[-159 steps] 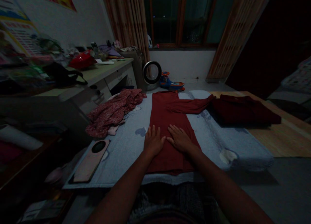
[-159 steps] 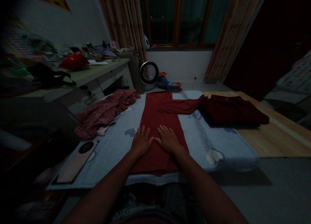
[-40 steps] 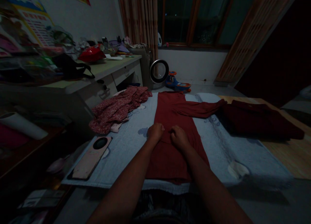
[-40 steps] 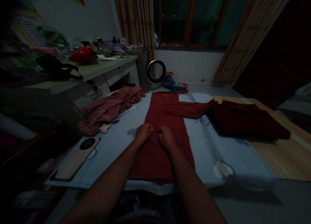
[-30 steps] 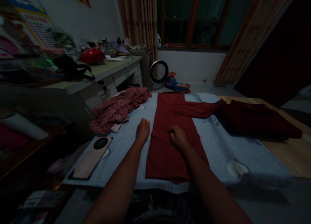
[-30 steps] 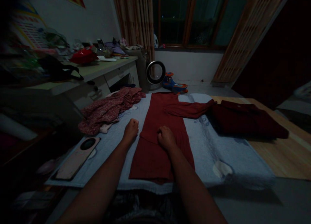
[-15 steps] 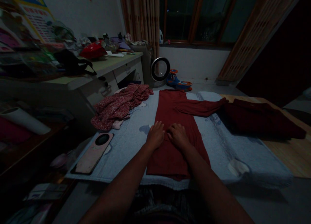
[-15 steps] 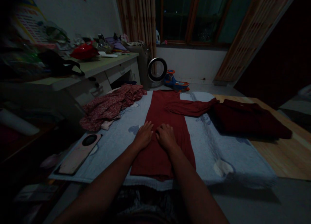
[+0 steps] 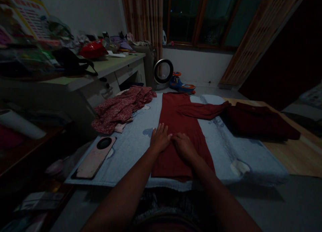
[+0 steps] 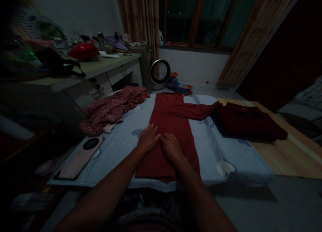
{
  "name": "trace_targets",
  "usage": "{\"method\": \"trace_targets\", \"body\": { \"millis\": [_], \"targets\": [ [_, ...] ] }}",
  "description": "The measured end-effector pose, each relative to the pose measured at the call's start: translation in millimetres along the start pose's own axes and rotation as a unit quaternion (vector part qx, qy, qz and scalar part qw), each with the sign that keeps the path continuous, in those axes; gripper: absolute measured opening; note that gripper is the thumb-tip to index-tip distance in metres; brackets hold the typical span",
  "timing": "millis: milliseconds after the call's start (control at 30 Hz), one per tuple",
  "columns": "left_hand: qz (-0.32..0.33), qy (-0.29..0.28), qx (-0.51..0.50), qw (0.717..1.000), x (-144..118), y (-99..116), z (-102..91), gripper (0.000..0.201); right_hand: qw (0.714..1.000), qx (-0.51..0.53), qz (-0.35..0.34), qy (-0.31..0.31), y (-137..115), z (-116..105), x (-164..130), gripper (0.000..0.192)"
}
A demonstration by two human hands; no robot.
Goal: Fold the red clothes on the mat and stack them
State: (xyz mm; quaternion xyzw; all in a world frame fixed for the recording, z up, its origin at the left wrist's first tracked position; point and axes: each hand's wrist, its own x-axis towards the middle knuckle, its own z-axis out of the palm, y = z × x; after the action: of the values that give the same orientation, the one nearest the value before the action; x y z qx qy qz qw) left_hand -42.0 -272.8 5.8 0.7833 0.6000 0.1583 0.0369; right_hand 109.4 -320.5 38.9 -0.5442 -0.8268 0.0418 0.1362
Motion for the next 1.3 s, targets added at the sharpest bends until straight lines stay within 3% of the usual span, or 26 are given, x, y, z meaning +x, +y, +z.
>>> {"method": "trace_targets", "body": {
  "millis": [267, 467, 567, 800, 1100, 1300],
  "targets": [
    [0.011, -0.002, -0.025, 1.0, 2.9, -4.3, -3.1, 0.046, 0.999, 0.044, -0.028, -0.009, 2.3, -1.4, -28.0, 0.044],
    [0.03, 0.068, -0.108, 0.991, -2.2, -26.2, -20.6, 0.026, 0.998, 0.064, -0.02, -0.001, -16.5, -20.1, -10.7, 0.035],
    [0.062, 0.051, -0.098, 0.992, -7.5, -31.4, -23.0, 0.018, 0.998, 0.055, -0.043, -0.001, -26.2, -16.2, 2.3, 0.032],
    [0.067, 0.037, -0.066, 0.995, -9.3, -30.1, -20.8, 0.008, 0.998, -0.03, 0.012, -0.053, -30.5, -4.3, -1.9, 0.037],
    [0.07, 0.047, -0.073, 0.994, -10.0, -32.0, -16.8, 0.016, 0.996, -0.055, 0.005, -0.073, -13.1, -29.9, -25.7, 0.031],
    [0.085, 0.042, -0.063, 0.993, -10.5, -34.6, -12.4, 0.023, 0.998, -0.032, -0.013, -0.061, -19.3, -27.9, 1.0, 0.03]
  ]
}}
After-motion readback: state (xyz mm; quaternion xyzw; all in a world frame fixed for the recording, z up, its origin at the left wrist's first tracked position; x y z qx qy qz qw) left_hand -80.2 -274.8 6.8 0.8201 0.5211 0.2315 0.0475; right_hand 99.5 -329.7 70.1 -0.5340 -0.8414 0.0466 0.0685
